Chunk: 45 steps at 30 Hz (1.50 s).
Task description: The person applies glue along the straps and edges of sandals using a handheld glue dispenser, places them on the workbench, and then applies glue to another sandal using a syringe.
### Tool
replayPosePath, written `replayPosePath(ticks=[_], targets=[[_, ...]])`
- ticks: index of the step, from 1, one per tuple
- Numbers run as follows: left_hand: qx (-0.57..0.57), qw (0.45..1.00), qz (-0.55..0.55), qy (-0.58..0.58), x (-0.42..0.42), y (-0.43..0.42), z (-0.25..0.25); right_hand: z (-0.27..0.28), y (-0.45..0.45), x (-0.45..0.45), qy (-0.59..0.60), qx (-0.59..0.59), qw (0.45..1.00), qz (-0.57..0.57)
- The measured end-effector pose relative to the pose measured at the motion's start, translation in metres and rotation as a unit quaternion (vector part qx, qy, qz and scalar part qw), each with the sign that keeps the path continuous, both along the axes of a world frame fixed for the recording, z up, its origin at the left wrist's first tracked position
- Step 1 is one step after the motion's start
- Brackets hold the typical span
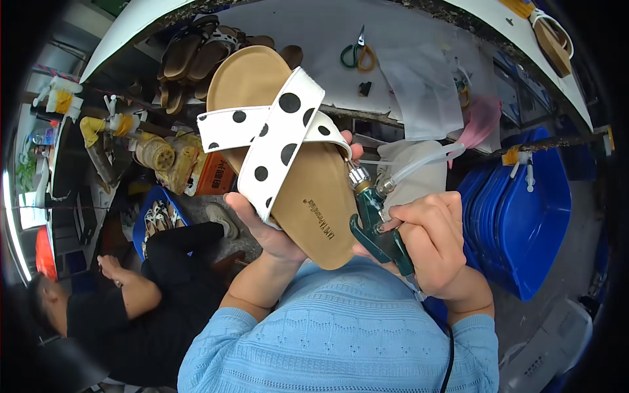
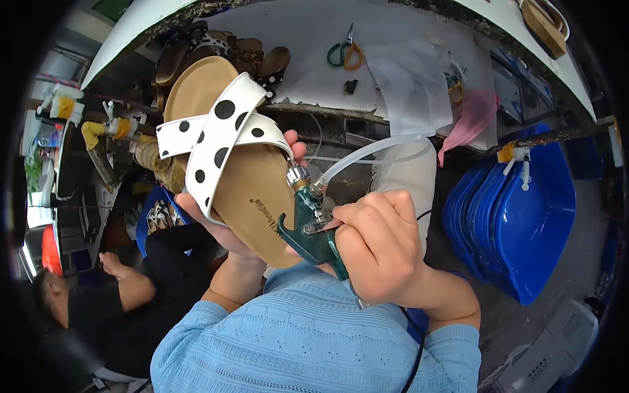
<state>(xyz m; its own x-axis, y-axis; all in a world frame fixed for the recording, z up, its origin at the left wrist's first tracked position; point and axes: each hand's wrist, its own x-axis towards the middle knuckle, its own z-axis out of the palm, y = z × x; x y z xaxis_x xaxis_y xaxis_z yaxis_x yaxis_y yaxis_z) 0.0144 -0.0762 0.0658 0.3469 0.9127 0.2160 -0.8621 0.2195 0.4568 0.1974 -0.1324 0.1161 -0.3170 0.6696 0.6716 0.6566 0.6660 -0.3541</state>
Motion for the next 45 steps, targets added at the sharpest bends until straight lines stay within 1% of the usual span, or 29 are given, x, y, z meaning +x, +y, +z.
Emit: replayPosePath(ticks=[2, 5, 12, 19, 20, 23, 24, 25, 27, 28, 29, 31, 32, 33, 34, 35, 36, 39, 41, 43, 44, 45], targets=[[-0.015, 0.999, 0.009, -0.033, 0.001, 0.003, -0.003, -0.001, 0.003, 0.000, -0.005, -0.003, 1.000, 0.006], [0.007, 0.999, 0.009, -0.036, -0.001, 0.010, -0.004, -0.001, 0.005, 0.000, -0.018, -0.005, 1.000, 0.012], [-0.006, 0.999, 0.008, -0.054, -0.003, 0.017, -0.008, -0.004, 0.010, 0.000, -0.028, 0.001, 0.999, 0.016], [-0.021, 0.999, 0.011, -0.027, -0.007, 0.021, -0.010, -0.005, 0.011, 0.002, -0.025, -0.036, 0.998, 0.034], [-0.022, 1.000, 0.011, -0.018, -0.008, 0.021, -0.010, -0.005, 0.012, 0.003, 0.007, -0.059, 0.998, 0.034], [-0.036, 0.997, -0.011, -0.068, -0.013, 0.022, -0.019, -0.007, 0.016, 0.003, 0.087, -0.127, 0.987, 0.036], [-0.033, 0.999, 0.010, -0.035, -0.013, 0.023, -0.020, -0.011, 0.015, 0.006, 0.105, -0.147, 0.983, 0.035], [0.006, 0.998, -0.004, -0.059, -0.014, 0.028, -0.025, -0.014, 0.014, 0.009, 0.122, -0.166, 0.978, 0.034], [-0.057, 0.997, 0.037, -0.027, -0.014, 0.032, -0.023, -0.015, 0.005, 0.013, 0.135, -0.154, 0.978, 0.037], [-0.059, 0.997, 0.036, -0.017, -0.021, 0.037, -0.029, -0.013, 0.001, 0.015, 0.145, -0.150, 0.977, 0.044], [-0.148, 0.983, 0.045, -0.096, -0.027, 0.035, -0.035, -0.012, -0.001, 0.016, 0.155, -0.145, 0.976, 0.050], [-0.151, 0.983, 0.084, 0.062, -0.030, 0.034, -0.036, -0.009, 0.001, 0.010, 0.143, -0.139, 0.978, 0.068], [-0.125, 0.988, 0.065, 0.061, -0.031, 0.033, -0.041, -0.005, 0.005, 0.005, 0.125, -0.136, 0.980, 0.072], [-0.136, 0.988, 0.060, 0.039, -0.024, 0.033, -0.035, -0.003, 0.009, -0.001, 0.107, -0.133, 0.982, 0.076], [-0.148, 0.987, 0.056, 0.016, -0.017, 0.032, -0.030, -0.007, 0.015, -0.006, 0.089, -0.102, 0.987, 0.092], [-0.151, 0.987, 0.056, 0.019, -0.010, 0.032, -0.022, -0.009, 0.016, -0.013, 0.089, -0.094, 0.987, 0.098], [-0.164, 0.981, 0.083, 0.058, -0.006, 0.032, -0.018, -0.011, 0.016, -0.021, 0.090, -0.087, 0.987, 0.104], [-0.152, 0.982, 0.072, 0.081, -0.010, 0.031, -0.019, -0.015, 0.018, -0.036, 0.076, -0.051, 0.986, 0.137], [-0.126, 0.990, 0.053, 0.031, -0.013, 0.032, -0.016, -0.016, 0.018, -0.044, 0.071, -0.031, 0.985, 0.151], [-0.083, 0.994, 0.012, -0.068, -0.013, 0.034, -0.016, -0.018, 0.017, -0.050, 0.072, -0.014, 0.987, 0.142], [-0.061, 0.994, 0.005, -0.093, -0.013, 0.035, -0.018, -0.017, 0.017, -0.052, 0.071, -0.012, 0.987, 0.141], [-0.072, 0.994, 0.012, -0.087, -0.012, 0.033, -0.015, -0.015, 0.016, -0.052, 0.069, -0.016, 0.987, 0.141]])
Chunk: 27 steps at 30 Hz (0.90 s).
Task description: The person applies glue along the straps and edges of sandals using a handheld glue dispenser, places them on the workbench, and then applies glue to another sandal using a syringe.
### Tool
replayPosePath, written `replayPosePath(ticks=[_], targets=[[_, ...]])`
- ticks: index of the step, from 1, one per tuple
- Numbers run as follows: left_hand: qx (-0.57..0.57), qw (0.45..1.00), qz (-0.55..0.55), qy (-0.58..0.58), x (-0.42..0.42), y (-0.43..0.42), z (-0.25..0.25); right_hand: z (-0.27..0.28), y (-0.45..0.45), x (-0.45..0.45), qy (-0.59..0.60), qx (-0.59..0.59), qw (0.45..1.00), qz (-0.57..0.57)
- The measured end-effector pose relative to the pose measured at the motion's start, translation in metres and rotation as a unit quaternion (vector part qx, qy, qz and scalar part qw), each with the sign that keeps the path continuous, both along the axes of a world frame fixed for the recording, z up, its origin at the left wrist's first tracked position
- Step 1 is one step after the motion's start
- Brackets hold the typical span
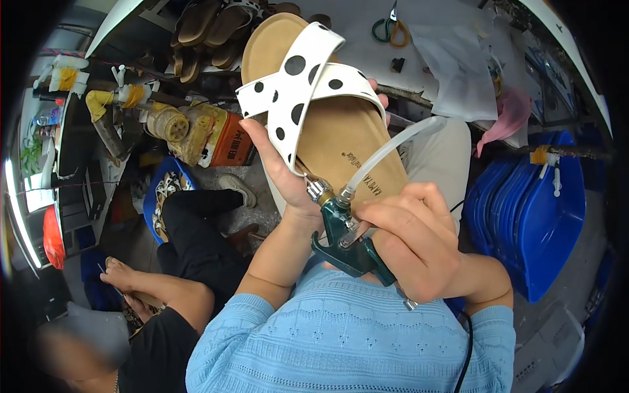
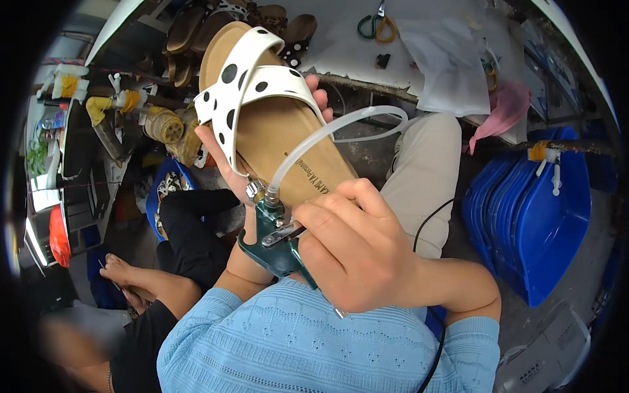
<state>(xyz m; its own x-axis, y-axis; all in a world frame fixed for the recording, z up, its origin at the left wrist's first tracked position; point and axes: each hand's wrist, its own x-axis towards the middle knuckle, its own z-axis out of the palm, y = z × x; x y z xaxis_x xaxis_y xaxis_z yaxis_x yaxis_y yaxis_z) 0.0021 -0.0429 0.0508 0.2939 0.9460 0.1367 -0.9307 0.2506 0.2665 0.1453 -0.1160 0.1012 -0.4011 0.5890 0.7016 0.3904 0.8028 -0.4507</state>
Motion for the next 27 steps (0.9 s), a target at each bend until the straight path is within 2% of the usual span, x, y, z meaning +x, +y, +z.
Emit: replayPosePath(ticks=[16, 19, 22, 25, 27], targets=[[-0.009, 0.998, 0.023, 0.063, 0.004, -0.005, 0.010, 0.008, 0.002, 0.005, 0.019, -0.039, 0.999, 0.005], [0.044, 0.999, -0.007, 0.027, -0.002, 0.001, -0.005, 0.007, 0.001, 0.007, 0.019, -0.029, 0.999, -0.004], [0.034, 0.998, -0.004, 0.044, 0.000, 0.001, -0.006, 0.011, -0.002, 0.011, 0.016, -0.038, 0.999, -0.005], [0.005, 0.993, 0.035, 0.112, 0.001, 0.000, -0.005, 0.012, -0.003, 0.014, 0.012, -0.040, 0.999, -0.007], [0.005, 0.994, 0.029, 0.107, 0.002, -0.001, -0.005, 0.014, -0.004, 0.015, 0.008, -0.044, 0.999, -0.002]])
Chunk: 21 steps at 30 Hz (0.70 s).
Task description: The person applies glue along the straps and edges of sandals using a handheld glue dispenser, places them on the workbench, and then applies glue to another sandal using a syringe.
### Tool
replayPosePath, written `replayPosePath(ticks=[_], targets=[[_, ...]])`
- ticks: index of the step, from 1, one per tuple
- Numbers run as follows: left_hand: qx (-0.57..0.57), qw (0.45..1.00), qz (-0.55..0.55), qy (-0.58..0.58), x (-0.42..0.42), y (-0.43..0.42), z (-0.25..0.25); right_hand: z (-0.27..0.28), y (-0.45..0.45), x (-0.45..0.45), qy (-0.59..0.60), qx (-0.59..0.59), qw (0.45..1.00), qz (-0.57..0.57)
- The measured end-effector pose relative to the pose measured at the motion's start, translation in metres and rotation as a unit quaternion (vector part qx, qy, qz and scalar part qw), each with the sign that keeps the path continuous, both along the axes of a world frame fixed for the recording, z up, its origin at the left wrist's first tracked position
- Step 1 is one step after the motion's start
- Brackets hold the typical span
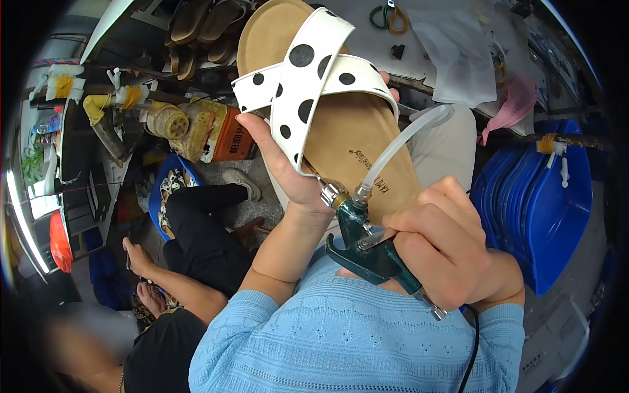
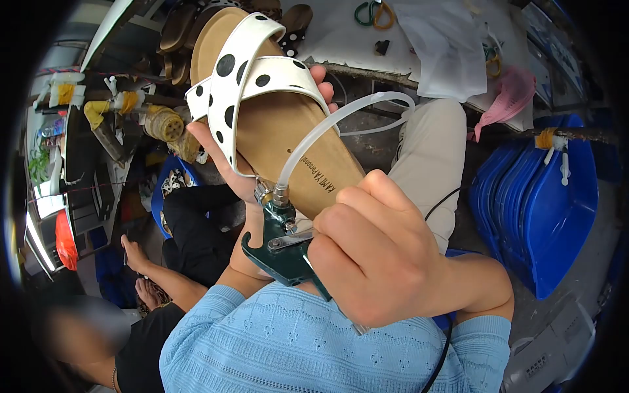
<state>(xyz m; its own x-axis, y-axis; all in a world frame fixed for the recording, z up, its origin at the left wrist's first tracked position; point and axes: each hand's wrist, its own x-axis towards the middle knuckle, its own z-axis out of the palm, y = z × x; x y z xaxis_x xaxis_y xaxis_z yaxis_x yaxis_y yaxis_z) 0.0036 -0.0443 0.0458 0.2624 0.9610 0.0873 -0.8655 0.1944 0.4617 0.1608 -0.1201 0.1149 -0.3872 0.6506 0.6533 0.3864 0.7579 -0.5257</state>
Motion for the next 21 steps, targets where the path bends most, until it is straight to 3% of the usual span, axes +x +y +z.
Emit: replayPosePath(ticks=[8, 12, 15, 19, 21], targets=[[-0.017, 0.996, 0.041, 0.079, 0.003, -0.001, 0.003, 0.008, -0.002, 0.012, -0.026, -0.038, 0.999, 0.018], [0.074, 0.995, -0.011, -0.063, 0.009, 0.003, -0.009, 0.006, 0.002, 0.017, -0.036, -0.049, 0.998, 0.034], [-0.046, 0.985, 0.099, 0.134, 0.003, 0.005, -0.003, -0.003, 0.000, 0.023, -0.085, -0.001, 0.996, 0.037], [-0.078, 0.996, -0.027, -0.024, -0.013, 0.019, 0.009, 0.005, -0.010, 0.041, 0.033, -0.116, 0.993, 0.010], [-0.054, 0.981, -0.138, -0.129, -0.022, 0.026, 0.003, 0.001, -0.015, 0.057, 0.091, -0.117, 0.989, -0.017]])
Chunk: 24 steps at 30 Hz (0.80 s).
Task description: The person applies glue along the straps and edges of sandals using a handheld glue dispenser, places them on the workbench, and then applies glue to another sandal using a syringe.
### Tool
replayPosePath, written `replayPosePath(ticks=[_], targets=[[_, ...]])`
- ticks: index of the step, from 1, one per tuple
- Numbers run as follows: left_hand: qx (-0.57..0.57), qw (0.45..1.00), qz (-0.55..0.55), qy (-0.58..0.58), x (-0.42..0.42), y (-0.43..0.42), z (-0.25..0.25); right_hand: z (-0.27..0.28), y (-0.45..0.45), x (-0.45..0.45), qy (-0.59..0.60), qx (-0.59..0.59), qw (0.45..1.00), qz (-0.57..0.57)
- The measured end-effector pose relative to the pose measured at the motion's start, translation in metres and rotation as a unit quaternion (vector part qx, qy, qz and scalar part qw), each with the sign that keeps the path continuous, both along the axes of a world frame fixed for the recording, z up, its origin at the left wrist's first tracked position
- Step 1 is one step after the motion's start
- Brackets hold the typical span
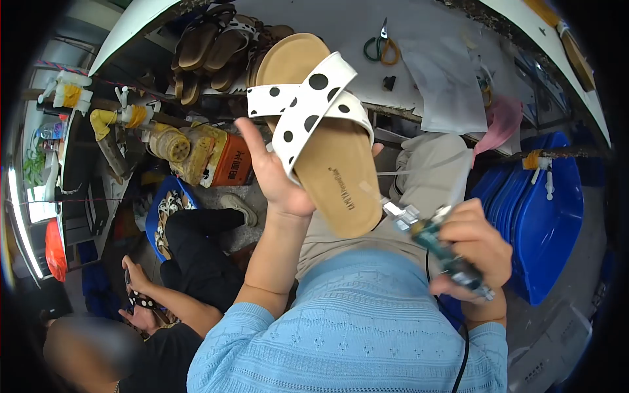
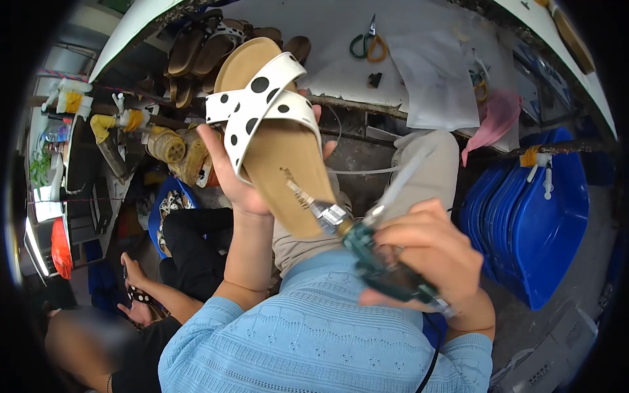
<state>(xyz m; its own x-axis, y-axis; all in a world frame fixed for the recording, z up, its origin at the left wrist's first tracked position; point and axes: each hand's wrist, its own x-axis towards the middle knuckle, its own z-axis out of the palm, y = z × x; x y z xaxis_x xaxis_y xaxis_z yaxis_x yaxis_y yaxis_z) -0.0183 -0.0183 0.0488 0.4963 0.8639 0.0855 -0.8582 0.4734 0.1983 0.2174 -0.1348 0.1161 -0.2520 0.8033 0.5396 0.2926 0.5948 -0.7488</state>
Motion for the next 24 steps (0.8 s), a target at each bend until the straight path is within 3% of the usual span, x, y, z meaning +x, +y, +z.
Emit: replayPosePath(ticks=[3, 7, 10, 11, 14, 19, 24], targets=[[0.038, 0.995, -0.077, -0.056, 0.004, 0.003, 0.001, -0.007, 0.001, 0.010, 0.042, 0.027, 0.996, -0.076], [-0.025, 0.999, -0.014, 0.036, 0.019, -0.014, 0.024, -0.004, 0.015, 0.004, -0.033, 0.064, 0.986, -0.149], [-0.013, 1.000, -0.014, -0.008, 0.021, -0.006, 0.019, -0.007, 0.022, -0.003, -0.079, 0.096, 0.980, -0.158], [0.070, 0.994, -0.063, -0.055, 0.030, -0.007, 0.021, -0.009, 0.022, -0.004, -0.080, 0.092, 0.980, -0.156], [0.005, 0.995, 0.013, 0.102, 0.041, -0.020, 0.035, -0.014, 0.029, -0.007, -0.085, 0.111, 0.975, -0.174], [0.062, 0.982, 0.057, 0.167, 0.041, -0.017, 0.021, -0.012, 0.033, -0.008, -0.099, 0.108, 0.966, -0.214], [0.048, 0.971, 0.080, 0.218, 0.043, -0.020, 0.025, -0.011, 0.034, -0.007, -0.109, 0.068, 0.967, -0.221]])
